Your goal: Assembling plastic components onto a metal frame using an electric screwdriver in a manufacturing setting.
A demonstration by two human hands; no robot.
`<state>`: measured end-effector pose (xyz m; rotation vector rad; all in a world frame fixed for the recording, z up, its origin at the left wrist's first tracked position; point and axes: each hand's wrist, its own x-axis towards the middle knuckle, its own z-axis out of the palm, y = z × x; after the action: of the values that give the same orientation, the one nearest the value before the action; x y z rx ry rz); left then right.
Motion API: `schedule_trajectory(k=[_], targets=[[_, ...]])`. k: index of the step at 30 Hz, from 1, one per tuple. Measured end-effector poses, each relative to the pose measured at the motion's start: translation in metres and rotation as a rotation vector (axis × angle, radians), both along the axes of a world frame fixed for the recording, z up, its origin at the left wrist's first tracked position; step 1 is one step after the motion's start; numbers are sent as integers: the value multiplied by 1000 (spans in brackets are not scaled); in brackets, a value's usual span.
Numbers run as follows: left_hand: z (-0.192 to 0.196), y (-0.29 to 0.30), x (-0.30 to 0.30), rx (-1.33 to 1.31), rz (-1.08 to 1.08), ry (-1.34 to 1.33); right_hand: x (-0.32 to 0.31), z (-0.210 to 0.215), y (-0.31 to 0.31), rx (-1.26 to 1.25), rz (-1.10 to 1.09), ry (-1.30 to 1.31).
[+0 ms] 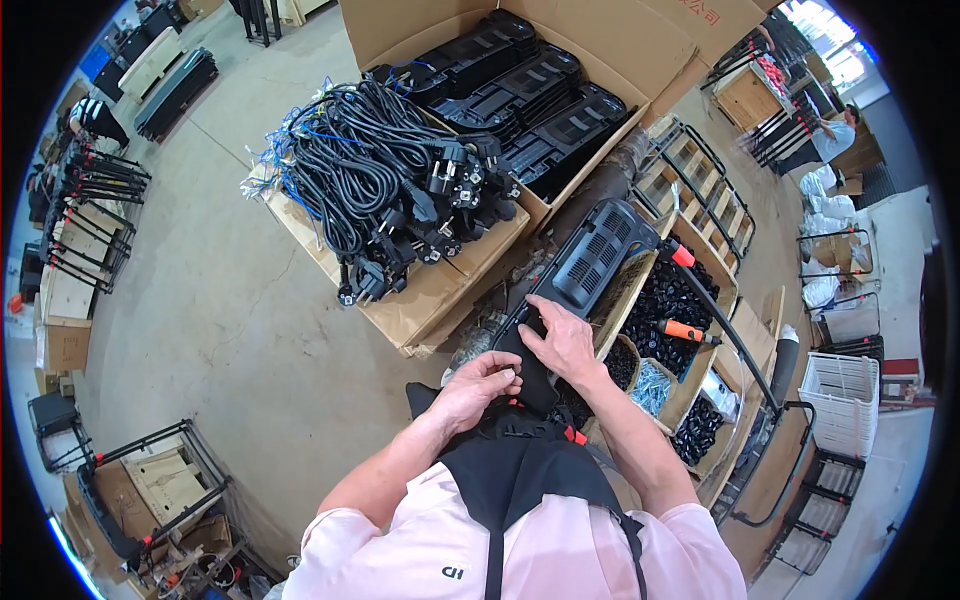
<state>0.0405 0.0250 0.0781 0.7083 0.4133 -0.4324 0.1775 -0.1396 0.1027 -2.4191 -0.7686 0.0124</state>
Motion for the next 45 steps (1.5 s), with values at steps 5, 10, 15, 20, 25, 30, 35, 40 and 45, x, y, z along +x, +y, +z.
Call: schedule_trajectory(k=[5,10,15,20,25,30,35,40,45], targets=[[-1,-4,10,-24,39,38,0,1,-11,-60,76,46],[4,-7,22,-8,15,29,11,-11,-30,349,-151,439],[4,-19,36,-39,-19,55,5,17,-32,767,-224,946],[7,-33,51,-24,-52,38,-9,22,-25,878,-257,1009],[5,-39,62,47,-125,-5,-18,11,-28,919,-304,1057],[8,-46,65,99,-168,-18,-21,18,-33,950,-358,1127],[4,-47,68,20,-159,21,-18,14,-47,724,-255,1116],[3,-51,76,-82,-154,134,-2,20,-65,241,-53,367],[-7,-55,85,-101,-98,140,11,55,-67,-15,209,-24]])
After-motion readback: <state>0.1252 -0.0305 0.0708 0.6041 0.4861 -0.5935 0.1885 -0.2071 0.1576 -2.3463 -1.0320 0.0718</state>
